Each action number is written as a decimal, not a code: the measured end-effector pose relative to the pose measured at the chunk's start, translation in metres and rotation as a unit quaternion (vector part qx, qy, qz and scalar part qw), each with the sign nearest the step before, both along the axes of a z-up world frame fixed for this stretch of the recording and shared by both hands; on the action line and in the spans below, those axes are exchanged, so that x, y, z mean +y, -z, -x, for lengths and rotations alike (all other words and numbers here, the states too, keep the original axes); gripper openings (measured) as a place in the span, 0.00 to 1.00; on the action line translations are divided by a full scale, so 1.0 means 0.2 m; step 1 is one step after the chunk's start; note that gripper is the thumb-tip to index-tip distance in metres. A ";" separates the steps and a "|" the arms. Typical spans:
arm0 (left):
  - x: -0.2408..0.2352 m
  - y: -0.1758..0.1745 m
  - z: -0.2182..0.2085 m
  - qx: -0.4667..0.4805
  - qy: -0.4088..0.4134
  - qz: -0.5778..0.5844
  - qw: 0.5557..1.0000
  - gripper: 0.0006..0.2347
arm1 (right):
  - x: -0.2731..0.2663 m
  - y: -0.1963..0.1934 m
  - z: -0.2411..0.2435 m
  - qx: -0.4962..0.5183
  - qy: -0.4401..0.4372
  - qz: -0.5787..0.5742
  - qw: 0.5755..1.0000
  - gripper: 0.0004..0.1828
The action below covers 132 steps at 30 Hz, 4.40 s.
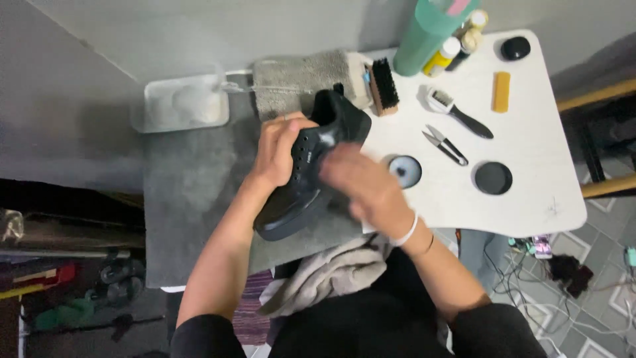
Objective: The person uses a small metal tool to scrape the surface of a black shoe, then applies a substance from a small container using a cloth. The person wipes the shoe thoroughly with the cloth, focusing on the upper part and laces.
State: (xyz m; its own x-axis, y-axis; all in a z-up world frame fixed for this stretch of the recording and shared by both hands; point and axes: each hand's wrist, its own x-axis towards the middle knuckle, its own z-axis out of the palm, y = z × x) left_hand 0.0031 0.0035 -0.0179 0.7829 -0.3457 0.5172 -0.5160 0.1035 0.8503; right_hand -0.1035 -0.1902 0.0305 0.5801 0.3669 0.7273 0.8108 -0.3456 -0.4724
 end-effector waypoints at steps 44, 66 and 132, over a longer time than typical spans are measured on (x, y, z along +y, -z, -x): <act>-0.03 -0.09 0.04 -0.064 -0.014 -0.061 0.996 0.30 | -0.39 -0.03 0.24 0.113 0.298 0.342 0.884 0.19; -0.02 -0.06 0.04 -0.055 -0.041 -0.070 0.995 0.28 | -0.60 0.05 0.16 0.350 0.180 -0.330 0.858 0.10; 0.00 -0.05 0.05 0.041 -0.012 -0.017 0.999 0.29 | 0.00 0.08 -0.12 -0.083 -0.088 0.209 0.970 0.38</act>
